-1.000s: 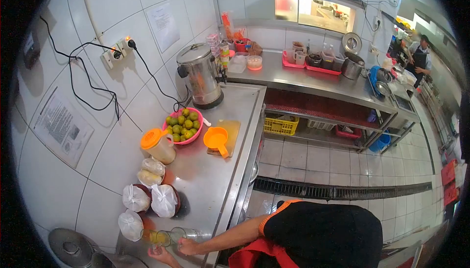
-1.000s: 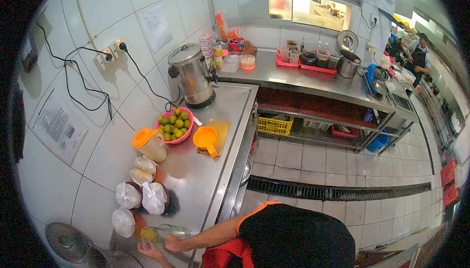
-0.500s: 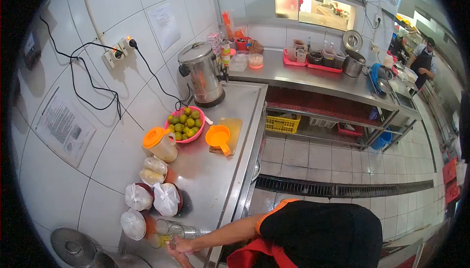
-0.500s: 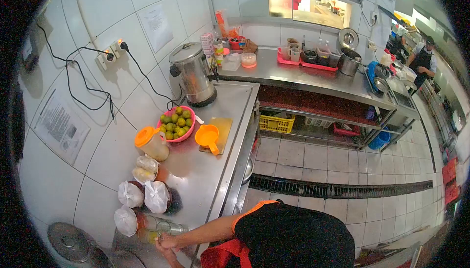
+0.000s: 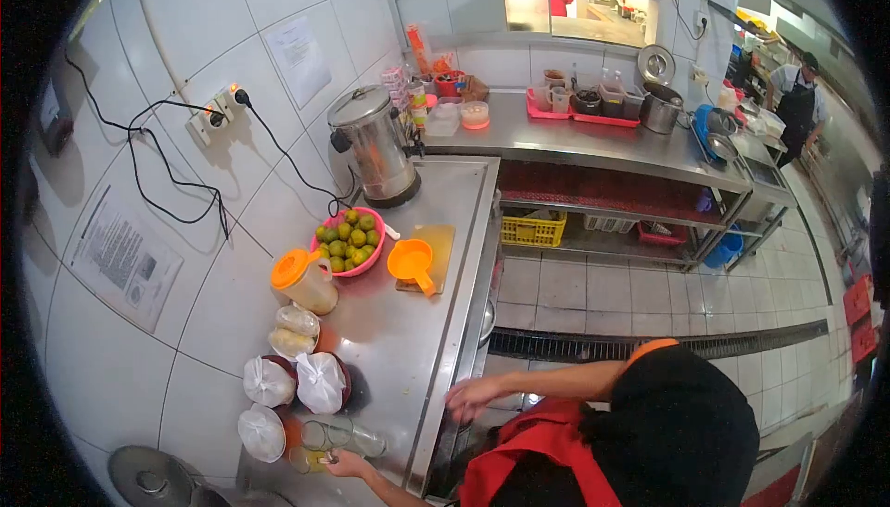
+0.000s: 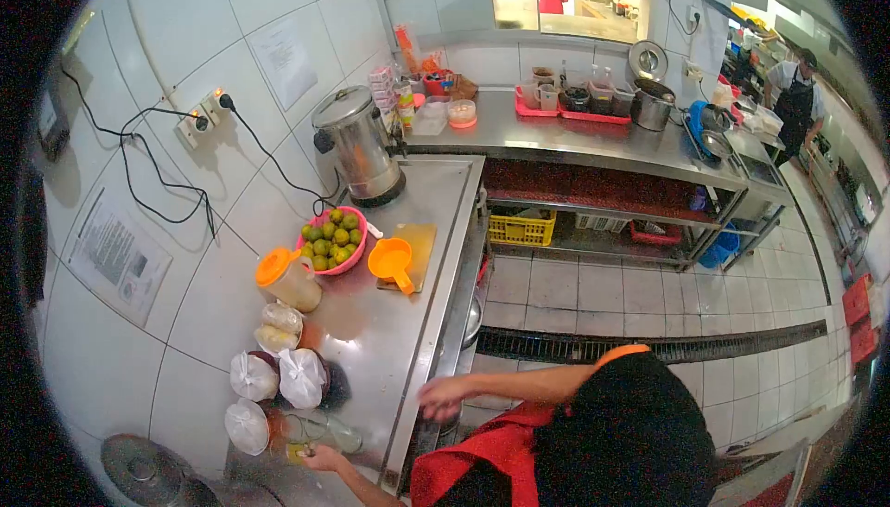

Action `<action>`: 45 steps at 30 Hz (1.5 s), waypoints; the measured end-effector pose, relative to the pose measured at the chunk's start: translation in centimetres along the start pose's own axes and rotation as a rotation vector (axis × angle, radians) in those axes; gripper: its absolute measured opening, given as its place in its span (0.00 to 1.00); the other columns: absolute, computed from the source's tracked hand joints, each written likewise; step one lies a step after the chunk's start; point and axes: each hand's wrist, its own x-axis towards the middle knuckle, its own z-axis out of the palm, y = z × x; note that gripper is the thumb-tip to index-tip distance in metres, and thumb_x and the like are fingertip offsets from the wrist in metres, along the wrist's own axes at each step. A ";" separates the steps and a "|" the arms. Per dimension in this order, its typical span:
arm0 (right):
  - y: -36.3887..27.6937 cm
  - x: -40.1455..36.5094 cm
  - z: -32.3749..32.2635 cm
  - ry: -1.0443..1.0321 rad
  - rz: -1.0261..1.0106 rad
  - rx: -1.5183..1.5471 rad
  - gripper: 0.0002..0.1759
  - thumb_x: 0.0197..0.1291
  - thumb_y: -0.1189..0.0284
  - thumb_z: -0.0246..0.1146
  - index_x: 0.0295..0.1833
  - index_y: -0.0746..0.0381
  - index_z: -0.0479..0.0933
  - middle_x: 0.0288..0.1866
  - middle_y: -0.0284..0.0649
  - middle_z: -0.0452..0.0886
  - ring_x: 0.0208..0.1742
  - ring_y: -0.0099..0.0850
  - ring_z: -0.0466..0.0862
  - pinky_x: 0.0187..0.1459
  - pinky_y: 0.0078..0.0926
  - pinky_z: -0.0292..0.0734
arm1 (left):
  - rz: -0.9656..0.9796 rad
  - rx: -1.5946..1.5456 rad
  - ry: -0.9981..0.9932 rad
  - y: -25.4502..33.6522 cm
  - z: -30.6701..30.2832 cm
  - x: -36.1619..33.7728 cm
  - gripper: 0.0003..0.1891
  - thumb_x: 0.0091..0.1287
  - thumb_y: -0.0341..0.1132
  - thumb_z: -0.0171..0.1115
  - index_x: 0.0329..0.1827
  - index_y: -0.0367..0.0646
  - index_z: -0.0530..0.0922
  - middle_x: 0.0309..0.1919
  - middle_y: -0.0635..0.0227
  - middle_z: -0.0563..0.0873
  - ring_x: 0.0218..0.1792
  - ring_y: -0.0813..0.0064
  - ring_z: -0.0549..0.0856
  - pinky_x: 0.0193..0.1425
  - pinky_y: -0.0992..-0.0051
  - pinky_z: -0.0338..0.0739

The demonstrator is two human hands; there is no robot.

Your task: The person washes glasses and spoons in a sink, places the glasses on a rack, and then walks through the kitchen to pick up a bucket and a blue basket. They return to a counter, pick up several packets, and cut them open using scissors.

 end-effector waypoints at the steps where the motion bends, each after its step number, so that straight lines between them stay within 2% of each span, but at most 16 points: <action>1: 3.1 -1.0 -3.2 0.224 -0.115 -0.023 0.19 0.64 0.60 0.52 0.54 0.60 0.70 0.37 0.37 0.80 0.30 0.25 0.80 0.24 0.24 0.75 | 0.019 -0.023 0.011 0.3 0.0 0.1 0.18 0.58 0.25 0.53 0.50 0.24 0.73 0.47 0.40 0.79 0.46 0.49 0.80 0.54 0.62 0.72; 5: 9.1 -12.0 -10.9 0.838 -0.017 0.175 0.18 0.63 0.59 0.54 0.51 0.60 0.72 0.39 0.42 0.81 0.32 0.31 0.82 0.29 0.31 0.79 | -0.012 0.080 -0.021 3.4 -2.2 -2.1 0.18 0.56 0.21 0.49 0.50 0.24 0.73 0.47 0.42 0.79 0.45 0.48 0.80 0.54 0.62 0.72; 10: 19.5 -21.3 -15.8 1.015 0.144 0.237 0.19 0.61 0.58 0.53 0.49 0.62 0.72 0.35 0.45 0.80 0.29 0.34 0.82 0.25 0.32 0.76 | 0.027 -0.096 -0.362 8.2 -4.5 -7.6 0.14 0.56 0.24 0.53 0.44 0.26 0.73 0.39 0.53 0.81 0.40 0.62 0.81 0.48 0.67 0.74; 12: 22.6 -24.3 -16.1 1.029 0.395 -0.235 0.19 0.62 0.58 0.52 0.46 0.62 0.73 0.35 0.47 0.80 0.29 0.33 0.82 0.25 0.31 0.76 | 0.140 -0.233 -0.586 12.4 -5.6 -10.6 0.11 0.59 0.27 0.55 0.41 0.29 0.74 0.36 0.59 0.81 0.38 0.68 0.81 0.45 0.70 0.75; 13: 27.1 -24.9 -17.6 1.063 0.260 -0.727 0.20 0.62 0.57 0.51 0.45 0.62 0.74 0.35 0.47 0.80 0.28 0.32 0.81 0.26 0.31 0.76 | 0.089 -0.222 -0.619 16.4 -5.4 -12.8 0.09 0.62 0.30 0.56 0.40 0.32 0.74 0.35 0.61 0.81 0.38 0.70 0.81 0.45 0.71 0.76; 14: 31.5 -25.8 -19.3 1.009 0.265 -0.817 0.22 0.62 0.53 0.51 0.46 0.61 0.75 0.37 0.46 0.80 0.29 0.32 0.81 0.30 0.32 0.78 | -0.060 -0.403 -0.645 17.5 -5.3 -15.3 0.10 0.63 0.31 0.57 0.43 0.33 0.74 0.38 0.61 0.81 0.41 0.70 0.80 0.47 0.71 0.75; 16: 31.3 -28.7 -19.2 0.778 0.473 -0.225 0.25 0.63 0.51 0.51 0.52 0.61 0.73 0.40 0.46 0.81 0.33 0.33 0.82 0.33 0.32 0.78 | -0.020 -0.211 -0.716 17.6 -5.0 -19.4 0.14 0.59 0.27 0.57 0.49 0.34 0.72 0.46 0.62 0.79 0.46 0.73 0.78 0.50 0.72 0.73; 18: 31.9 -30.9 -18.4 0.756 0.352 0.016 0.26 0.65 0.51 0.49 0.55 0.61 0.70 0.39 0.44 0.81 0.32 0.33 0.81 0.32 0.34 0.77 | 0.033 -0.268 -0.689 21.4 -3.6 -23.4 0.06 0.55 0.26 0.55 0.33 0.31 0.75 0.24 0.68 0.78 0.28 0.80 0.76 0.34 0.78 0.72; 19: 34.1 -30.9 -19.5 0.778 0.440 0.050 0.26 0.66 0.51 0.48 0.58 0.61 0.67 0.38 0.42 0.80 0.30 0.32 0.80 0.29 0.33 0.76 | 0.221 -0.073 -0.688 21.1 -3.3 -25.3 0.06 0.52 0.26 0.55 0.32 0.33 0.74 0.20 0.68 0.75 0.24 0.81 0.73 0.29 0.77 0.69; 22: 36.3 -34.8 -19.4 0.798 0.466 -0.003 0.25 0.66 0.51 0.49 0.57 0.59 0.68 0.36 0.40 0.80 0.30 0.30 0.79 0.29 0.31 0.75 | 0.107 0.026 -0.783 19.8 -2.5 -31.9 0.09 0.52 0.30 0.59 0.32 0.33 0.74 0.24 0.64 0.78 0.29 0.79 0.75 0.33 0.74 0.71; 26: 43.9 -42.9 -22.3 0.778 0.451 0.154 0.24 0.65 0.50 0.50 0.55 0.58 0.68 0.34 0.39 0.79 0.31 0.30 0.79 0.30 0.30 0.74 | 0.150 0.101 -0.882 19.0 -0.6 -40.0 0.05 0.50 0.26 0.55 0.29 0.35 0.74 0.17 0.64 0.74 0.20 0.73 0.72 0.26 0.74 0.68; 28: 46.6 -47.3 -22.4 0.911 0.483 0.220 0.23 0.64 0.52 0.51 0.56 0.57 0.67 0.31 0.39 0.79 0.22 0.30 0.77 0.23 0.30 0.73 | 0.169 0.143 -0.929 17.3 0.3 -43.7 0.05 0.50 0.26 0.56 0.29 0.35 0.74 0.17 0.61 0.75 0.19 0.67 0.74 0.26 0.72 0.69; 31: 50.2 -52.7 -21.9 1.008 0.547 0.422 0.22 0.65 0.54 0.51 0.57 0.57 0.66 0.30 0.40 0.79 0.20 0.29 0.76 0.22 0.29 0.72 | 0.216 0.275 -1.022 14.1 2.1 -47.5 0.08 0.49 0.29 0.56 0.30 0.34 0.76 0.21 0.51 0.79 0.24 0.53 0.80 0.30 0.63 0.72; 33: 51.2 -56.3 -20.4 1.024 0.625 0.270 0.26 0.64 0.52 0.49 0.59 0.60 0.65 0.40 0.46 0.80 0.31 0.36 0.81 0.33 0.35 0.77 | 0.205 0.553 -1.124 12.7 3.8 -50.0 0.11 0.48 0.31 0.56 0.32 0.33 0.78 0.26 0.45 0.81 0.33 0.45 0.82 0.37 0.56 0.74; 39: 51.8 -60.9 -15.3 1.036 0.648 0.381 0.25 0.64 0.52 0.50 0.58 0.60 0.66 0.38 0.43 0.80 0.32 0.34 0.81 0.32 0.32 0.76 | 0.190 0.784 -1.481 13.5 9.1 -54.7 0.19 0.50 0.36 0.57 0.42 0.34 0.80 0.36 0.45 0.83 0.41 0.47 0.83 0.46 0.58 0.76; 45: 51.0 -62.1 -13.4 1.053 0.588 0.440 0.27 0.63 0.52 0.51 0.58 0.60 0.66 0.40 0.44 0.80 0.34 0.33 0.81 0.33 0.30 0.76 | 0.149 1.099 -1.558 14.8 12.9 -57.5 0.21 0.53 0.40 0.57 0.49 0.39 0.80 0.51 0.53 0.81 0.54 0.57 0.80 0.57 0.63 0.74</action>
